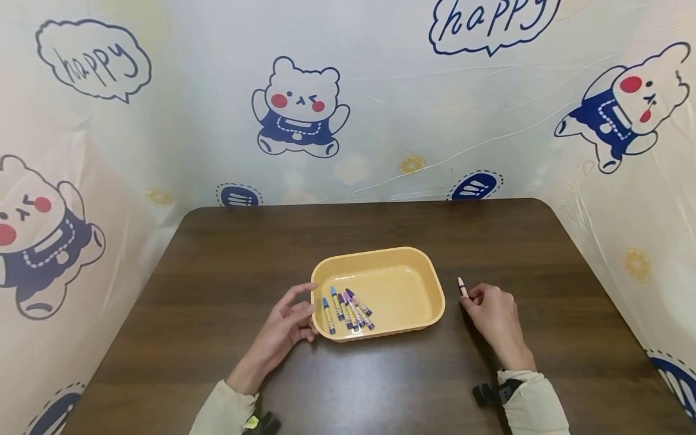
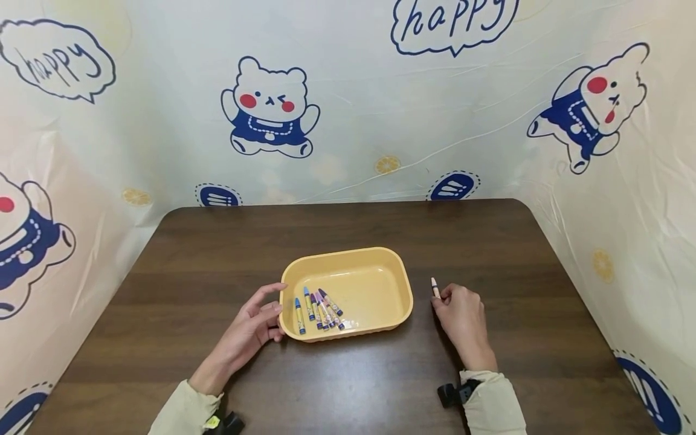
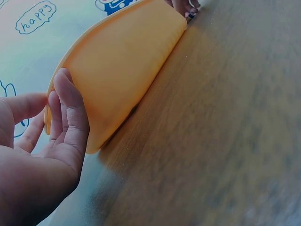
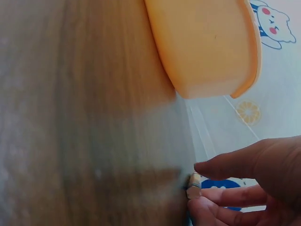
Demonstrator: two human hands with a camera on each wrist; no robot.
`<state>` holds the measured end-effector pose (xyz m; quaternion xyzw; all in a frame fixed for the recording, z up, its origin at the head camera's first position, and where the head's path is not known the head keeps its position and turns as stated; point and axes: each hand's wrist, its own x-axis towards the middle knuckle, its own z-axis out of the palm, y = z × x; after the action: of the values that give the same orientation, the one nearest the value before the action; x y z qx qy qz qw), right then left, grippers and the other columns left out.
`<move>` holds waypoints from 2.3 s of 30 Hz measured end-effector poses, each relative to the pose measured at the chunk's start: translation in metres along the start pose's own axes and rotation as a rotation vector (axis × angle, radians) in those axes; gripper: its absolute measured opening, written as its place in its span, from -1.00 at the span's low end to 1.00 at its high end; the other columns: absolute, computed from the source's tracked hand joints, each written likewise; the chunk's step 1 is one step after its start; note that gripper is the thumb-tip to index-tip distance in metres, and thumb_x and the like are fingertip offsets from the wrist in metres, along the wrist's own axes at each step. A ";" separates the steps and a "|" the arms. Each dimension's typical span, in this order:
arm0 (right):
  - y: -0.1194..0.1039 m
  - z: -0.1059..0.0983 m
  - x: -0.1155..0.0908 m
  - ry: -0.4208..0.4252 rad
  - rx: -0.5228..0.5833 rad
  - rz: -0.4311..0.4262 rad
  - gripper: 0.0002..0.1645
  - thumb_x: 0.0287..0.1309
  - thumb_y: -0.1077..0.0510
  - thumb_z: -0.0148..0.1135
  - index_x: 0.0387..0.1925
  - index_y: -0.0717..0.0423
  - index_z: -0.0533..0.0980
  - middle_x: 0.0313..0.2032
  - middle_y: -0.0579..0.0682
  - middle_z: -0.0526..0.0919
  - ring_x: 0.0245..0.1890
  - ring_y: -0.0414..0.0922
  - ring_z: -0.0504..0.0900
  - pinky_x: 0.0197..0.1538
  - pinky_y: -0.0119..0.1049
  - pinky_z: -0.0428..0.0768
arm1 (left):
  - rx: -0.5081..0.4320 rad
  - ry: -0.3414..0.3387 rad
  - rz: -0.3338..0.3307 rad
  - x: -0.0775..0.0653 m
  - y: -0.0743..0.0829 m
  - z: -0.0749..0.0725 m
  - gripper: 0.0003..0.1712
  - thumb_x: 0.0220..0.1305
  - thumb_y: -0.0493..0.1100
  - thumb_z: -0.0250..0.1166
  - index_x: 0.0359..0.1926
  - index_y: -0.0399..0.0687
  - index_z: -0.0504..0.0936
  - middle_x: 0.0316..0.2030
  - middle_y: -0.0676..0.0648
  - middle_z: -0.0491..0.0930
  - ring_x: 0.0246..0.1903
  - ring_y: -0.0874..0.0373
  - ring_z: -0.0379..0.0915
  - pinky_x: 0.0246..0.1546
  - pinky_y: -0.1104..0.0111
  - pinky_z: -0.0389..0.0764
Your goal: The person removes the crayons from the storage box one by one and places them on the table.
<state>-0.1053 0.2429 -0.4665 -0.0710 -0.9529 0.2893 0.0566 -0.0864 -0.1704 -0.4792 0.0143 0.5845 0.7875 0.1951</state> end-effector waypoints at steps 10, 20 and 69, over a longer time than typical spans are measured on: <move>-0.039 -0.014 -0.012 0.309 0.061 -0.215 -0.89 0.12 0.21 0.39 -0.44 0.19 0.65 -0.55 0.00 0.62 -0.54 -0.09 0.54 -0.45 -0.21 0.50 | -0.023 -0.036 0.011 -0.001 0.000 -0.002 -0.40 0.47 -0.22 0.15 0.43 -0.03 0.16 -0.30 -0.12 0.53 -0.42 0.09 0.56 -0.44 0.36 0.58; -0.108 -0.012 -0.020 0.081 0.129 -0.426 -0.90 0.06 0.28 0.43 -0.33 0.18 0.68 -0.48 -0.05 0.61 -0.50 -0.16 0.51 -0.41 -0.32 0.55 | -0.025 -0.063 0.009 -0.007 0.002 -0.011 -0.39 0.47 -0.26 0.14 0.43 -0.15 0.13 -0.32 -0.10 0.56 -0.46 0.10 0.55 -0.44 0.36 0.58; -0.158 0.090 -0.024 -0.293 -0.031 -0.386 -0.79 0.03 0.26 0.35 -0.53 0.10 0.44 -0.57 -0.08 0.39 -0.58 -0.16 0.37 -0.53 -0.31 0.35 | -0.008 0.034 0.054 -0.007 -0.001 -0.010 -0.45 0.42 -0.27 0.17 0.36 -0.14 0.24 -0.38 -0.07 0.50 -0.52 0.13 0.50 -0.50 0.37 0.56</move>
<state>-0.1108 0.0599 -0.4540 0.1543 -0.9512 0.2655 -0.0293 -0.0817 -0.1814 -0.4813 0.0162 0.5840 0.7948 0.1639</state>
